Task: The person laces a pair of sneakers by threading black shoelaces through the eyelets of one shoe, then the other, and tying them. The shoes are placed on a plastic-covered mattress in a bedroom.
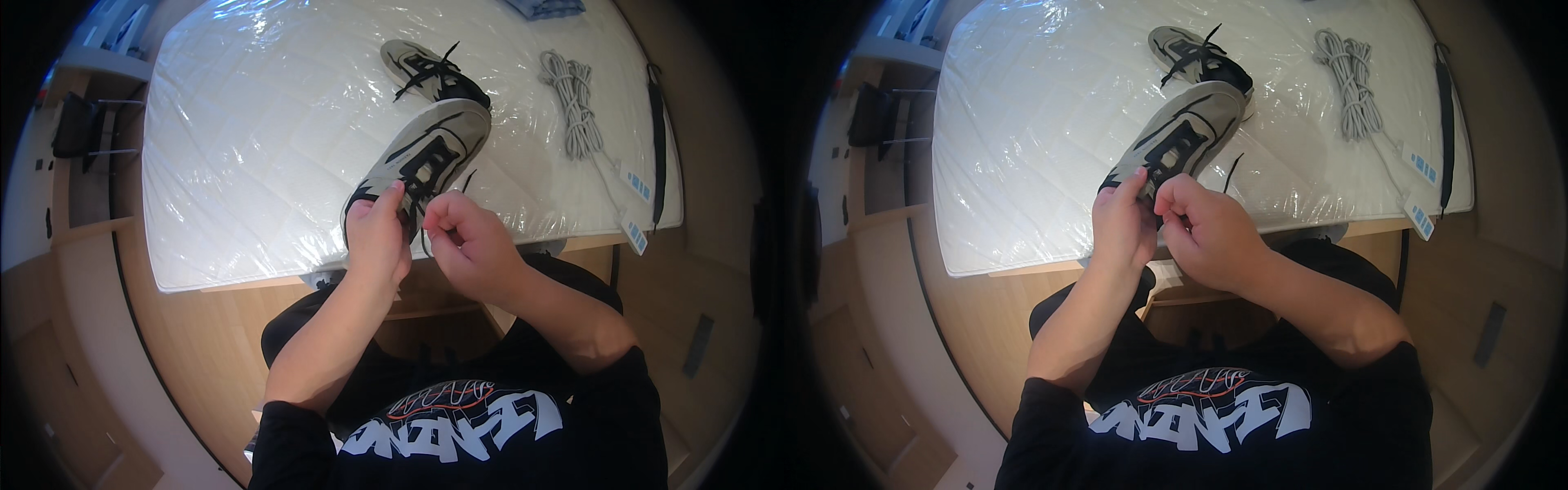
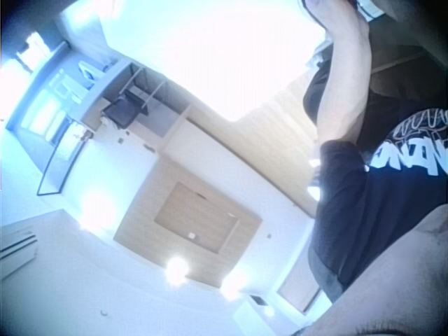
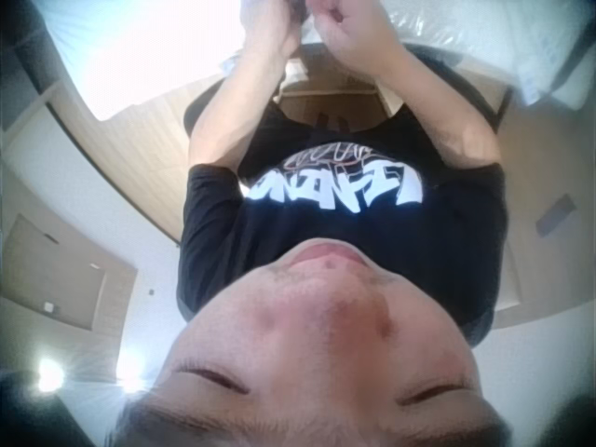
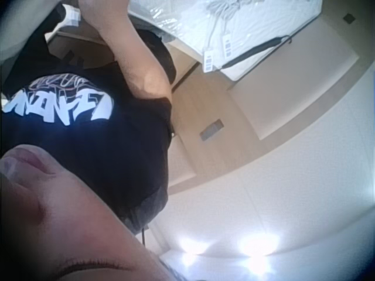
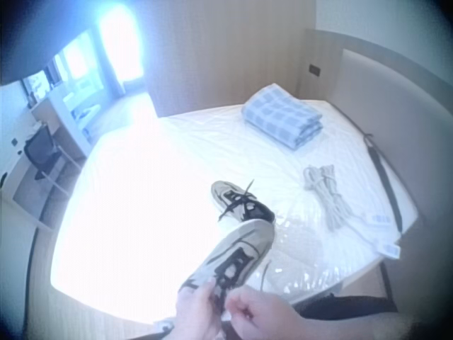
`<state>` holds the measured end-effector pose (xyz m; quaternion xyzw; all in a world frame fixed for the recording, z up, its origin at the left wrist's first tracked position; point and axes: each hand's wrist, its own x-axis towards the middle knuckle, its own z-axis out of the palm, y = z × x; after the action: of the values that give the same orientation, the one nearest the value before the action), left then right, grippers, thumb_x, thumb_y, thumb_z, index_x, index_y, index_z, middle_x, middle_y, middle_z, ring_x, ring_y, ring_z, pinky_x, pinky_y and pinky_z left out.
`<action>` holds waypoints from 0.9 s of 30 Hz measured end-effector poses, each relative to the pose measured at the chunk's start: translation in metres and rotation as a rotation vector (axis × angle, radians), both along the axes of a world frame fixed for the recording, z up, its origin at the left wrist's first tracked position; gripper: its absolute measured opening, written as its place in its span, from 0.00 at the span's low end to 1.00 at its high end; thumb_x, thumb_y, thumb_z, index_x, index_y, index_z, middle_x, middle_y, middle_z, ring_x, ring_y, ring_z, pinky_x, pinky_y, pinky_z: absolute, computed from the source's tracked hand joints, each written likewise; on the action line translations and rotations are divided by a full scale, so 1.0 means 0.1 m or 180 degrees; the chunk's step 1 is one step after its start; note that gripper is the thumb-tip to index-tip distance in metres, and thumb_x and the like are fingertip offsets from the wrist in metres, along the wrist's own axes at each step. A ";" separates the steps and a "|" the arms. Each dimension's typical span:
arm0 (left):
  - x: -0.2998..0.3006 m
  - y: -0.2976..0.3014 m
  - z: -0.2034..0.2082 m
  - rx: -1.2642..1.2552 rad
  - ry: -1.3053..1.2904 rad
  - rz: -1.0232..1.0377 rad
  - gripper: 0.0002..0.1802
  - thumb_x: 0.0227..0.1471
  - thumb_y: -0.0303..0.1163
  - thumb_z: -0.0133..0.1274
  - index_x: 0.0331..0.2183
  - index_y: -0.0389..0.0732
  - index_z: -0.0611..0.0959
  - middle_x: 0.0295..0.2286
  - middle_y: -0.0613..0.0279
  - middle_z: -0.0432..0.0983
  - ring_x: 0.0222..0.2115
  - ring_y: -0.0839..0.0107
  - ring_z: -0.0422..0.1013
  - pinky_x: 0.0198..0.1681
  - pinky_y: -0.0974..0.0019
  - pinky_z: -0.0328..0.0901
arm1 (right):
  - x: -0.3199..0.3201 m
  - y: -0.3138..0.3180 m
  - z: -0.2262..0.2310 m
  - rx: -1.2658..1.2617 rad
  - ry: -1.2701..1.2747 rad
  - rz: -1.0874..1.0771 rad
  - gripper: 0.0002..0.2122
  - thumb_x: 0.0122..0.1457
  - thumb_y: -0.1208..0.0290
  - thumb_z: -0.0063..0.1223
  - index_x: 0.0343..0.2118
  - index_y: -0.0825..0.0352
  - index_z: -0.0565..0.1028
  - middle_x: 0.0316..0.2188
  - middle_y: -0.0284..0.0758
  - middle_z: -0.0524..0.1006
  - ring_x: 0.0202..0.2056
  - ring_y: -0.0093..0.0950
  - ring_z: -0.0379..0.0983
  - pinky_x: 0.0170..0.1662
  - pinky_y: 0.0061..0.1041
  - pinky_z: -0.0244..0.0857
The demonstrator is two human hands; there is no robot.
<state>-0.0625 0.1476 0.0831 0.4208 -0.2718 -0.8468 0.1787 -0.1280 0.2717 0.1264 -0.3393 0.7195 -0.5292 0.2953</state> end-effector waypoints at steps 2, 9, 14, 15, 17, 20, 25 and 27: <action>-0.04 0.00 -0.03 0.0198 -0.0105 0.0178 0.06 0.55 0.26 0.53 0.27 0.36 0.75 0.23 0.62 0.74 0.18 0.74 0.68 0.21 0.72 0.61 | 0.03 0.03 -0.15 -0.0014 0.0005 -0.0077 0.06 0.54 0.80 0.47 0.35 0.65 0.66 0.22 0.40 0.72 0.25 0.40 0.72 0.29 0.32 0.64; -0.08 -0.07 -0.01 0.0542 0.0161 0.0338 0.04 0.57 0.24 0.50 0.33 0.31 0.76 0.30 0.55 0.77 0.26 0.69 0.74 0.28 0.69 0.68 | -0.01 0.11 -0.14 0.0119 0.0335 -0.0025 0.07 0.54 0.81 0.45 0.35 0.65 0.64 0.22 0.41 0.70 0.24 0.43 0.70 0.28 0.35 0.62; -0.02 -0.14 -0.03 0.0472 0.0502 0.0361 0.06 0.58 0.23 0.49 0.35 0.29 0.76 0.33 0.52 0.77 0.32 0.66 0.76 0.35 0.67 0.71 | 0.03 0.08 -0.13 0.0118 -0.0071 -0.0089 0.07 0.56 0.79 0.47 0.36 0.65 0.65 0.23 0.41 0.72 0.24 0.42 0.70 0.28 0.35 0.62; -0.02 -0.15 -0.04 0.0445 0.0595 0.0355 0.07 0.58 0.24 0.49 0.35 0.29 0.76 0.33 0.52 0.77 0.32 0.66 0.76 0.36 0.67 0.71 | 0.02 0.09 -0.11 0.0129 -0.0217 -0.0118 0.07 0.57 0.78 0.48 0.37 0.65 0.65 0.23 0.41 0.72 0.24 0.42 0.71 0.28 0.35 0.62; -0.05 -0.14 0.00 0.0439 0.0741 0.0434 0.06 0.55 0.21 0.49 0.36 0.28 0.76 0.33 0.52 0.77 0.33 0.66 0.76 0.37 0.68 0.70 | -0.08 0.11 0.00 0.0734 -0.0193 0.0063 0.06 0.57 0.77 0.50 0.37 0.65 0.67 0.23 0.41 0.73 0.24 0.40 0.71 0.28 0.33 0.62; 0.03 -0.25 -0.08 0.0464 0.1043 0.0508 0.10 0.48 0.15 0.46 0.36 0.27 0.77 0.34 0.51 0.77 0.34 0.67 0.75 0.38 0.69 0.69 | -0.21 0.16 0.13 0.1115 0.0154 0.0446 0.05 0.59 0.74 0.51 0.37 0.67 0.70 0.22 0.38 0.73 0.24 0.34 0.71 0.28 0.30 0.62; 0.05 -0.31 0.11 -0.0040 0.1275 0.0009 0.18 0.39 0.11 0.42 0.35 0.26 0.77 0.35 0.54 0.77 0.35 0.69 0.74 0.39 0.71 0.66 | -0.46 0.50 0.36 -0.0117 -0.0761 0.0170 0.05 0.64 0.72 0.48 0.33 0.68 0.71 0.28 0.30 0.75 0.28 0.19 0.68 0.33 0.22 0.64; 0.06 -0.32 0.15 -0.0165 0.1263 -0.0068 0.18 0.38 0.10 0.42 0.35 0.25 0.77 0.35 0.55 0.76 0.35 0.69 0.73 0.39 0.71 0.66 | -0.62 0.60 0.41 -0.1449 -0.1505 0.0335 0.14 0.67 0.66 0.42 0.46 0.72 0.71 0.40 0.44 0.73 0.39 0.30 0.70 0.44 0.28 0.62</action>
<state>-0.0566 0.1157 0.0980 0.2380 -0.2574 -0.9077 0.2305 -0.1905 0.3312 0.1673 -0.3011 0.4757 -0.7245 0.3977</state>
